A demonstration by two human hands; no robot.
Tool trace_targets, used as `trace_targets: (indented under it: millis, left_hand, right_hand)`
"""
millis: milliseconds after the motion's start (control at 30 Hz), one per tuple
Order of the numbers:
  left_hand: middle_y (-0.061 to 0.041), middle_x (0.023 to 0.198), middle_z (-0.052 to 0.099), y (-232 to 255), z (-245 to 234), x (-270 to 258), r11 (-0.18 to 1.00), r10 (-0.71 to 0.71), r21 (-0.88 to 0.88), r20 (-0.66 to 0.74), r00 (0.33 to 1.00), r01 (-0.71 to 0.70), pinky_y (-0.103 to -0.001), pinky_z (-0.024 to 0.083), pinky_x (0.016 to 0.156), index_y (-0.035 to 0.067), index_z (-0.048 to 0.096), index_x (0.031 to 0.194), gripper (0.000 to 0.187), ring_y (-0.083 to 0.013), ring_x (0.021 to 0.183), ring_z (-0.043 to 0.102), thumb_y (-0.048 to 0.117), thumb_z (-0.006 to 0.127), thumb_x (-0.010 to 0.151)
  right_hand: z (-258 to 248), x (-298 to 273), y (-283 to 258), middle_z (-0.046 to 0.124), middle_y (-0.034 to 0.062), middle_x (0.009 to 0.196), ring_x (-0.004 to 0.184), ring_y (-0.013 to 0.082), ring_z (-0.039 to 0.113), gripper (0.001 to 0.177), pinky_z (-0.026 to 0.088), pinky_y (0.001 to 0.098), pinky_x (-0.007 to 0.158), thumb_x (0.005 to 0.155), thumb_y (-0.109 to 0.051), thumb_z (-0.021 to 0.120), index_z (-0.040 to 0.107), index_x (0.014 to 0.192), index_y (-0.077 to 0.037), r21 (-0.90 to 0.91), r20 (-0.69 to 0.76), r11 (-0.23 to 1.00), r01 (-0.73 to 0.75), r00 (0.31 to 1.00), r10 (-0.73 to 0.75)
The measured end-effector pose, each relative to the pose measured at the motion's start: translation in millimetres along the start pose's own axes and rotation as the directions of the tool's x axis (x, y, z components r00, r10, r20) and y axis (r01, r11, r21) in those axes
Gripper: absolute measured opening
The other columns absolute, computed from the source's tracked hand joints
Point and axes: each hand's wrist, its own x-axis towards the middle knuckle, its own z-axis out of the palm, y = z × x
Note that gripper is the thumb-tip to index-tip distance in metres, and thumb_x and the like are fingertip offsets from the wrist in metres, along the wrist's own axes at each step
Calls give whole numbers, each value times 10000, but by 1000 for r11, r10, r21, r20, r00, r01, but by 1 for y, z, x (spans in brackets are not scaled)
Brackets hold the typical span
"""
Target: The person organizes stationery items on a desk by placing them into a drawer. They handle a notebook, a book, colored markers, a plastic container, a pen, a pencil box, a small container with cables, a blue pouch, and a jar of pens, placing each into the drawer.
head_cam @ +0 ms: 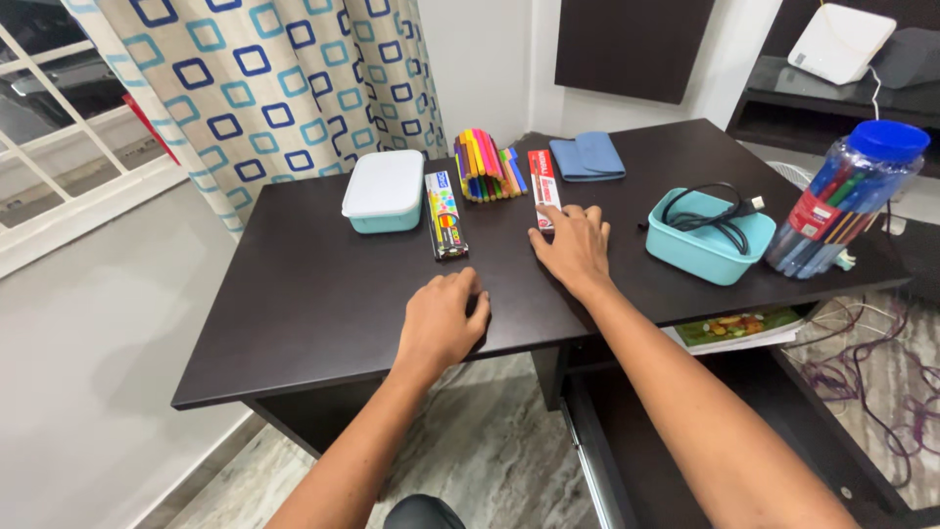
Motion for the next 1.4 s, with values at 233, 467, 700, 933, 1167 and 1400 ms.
trace_targets:
  millis: [233,467,700,933,1167,1400]
  left_hand:
    - [-107,878,707,1,-1,-1,1000,-9,4,2,1000,9,-496,512,772,66,608,910,197,-346,878,652,260,643,906]
    - [-100,857,703,3,-3,-2,1000,-14,2,1,1000,14,-487,516,772,67,606,902,194,-330,869,656,257,642,908]
    - [-114,858,664,0,1,17,943,228,257,-40,973,-211,-465,488,779,66,600,880,141,-320,886,641,194,653,903]
    - [-193,990,636,-28,42,112,964,237,219,-446,863,-152,-460,474,862,-55,584,1222,451,-360,964,596,167,709,851]
    - [-316,1044,668,-74,104,200,953,-293,-171,-330,898,248,-551,500,894,-76,417,1396,679,-489,1006,637,66,681,787]
    - [-318,1077,685,-95,117,206,924,-372,-181,-216,903,337,-568,500,918,58,546,1391,497,-505,1036,648,47,575,896]
  right_hand:
    - [-4,-7,1,698,159,1032,1077,354,576,307,461,487,925,871,-278,750,758,1129,-113,4,-43,1000,8,999,-8]
    - [-4,-15,2,672,198,1035,1081,374,570,268,474,499,914,880,-178,717,747,1133,-96,-59,-92,997,-51,995,45]
    - [-16,-16,-5,527,225,1259,1208,406,464,487,420,566,958,770,-268,803,655,1178,-47,-52,-175,972,-229,960,216]
    - [-17,-18,-13,496,233,1343,1263,416,448,555,427,577,970,769,-255,790,612,1247,-36,-29,-172,990,-135,977,128]
    - [-25,-14,-17,500,225,1356,1278,412,450,537,437,586,962,802,-275,766,609,1263,-48,19,-190,982,-187,964,188]
    - [-27,-11,-16,506,224,1357,1271,410,455,524,439,587,951,812,-283,757,612,1263,-57,47,-190,978,-203,959,208]
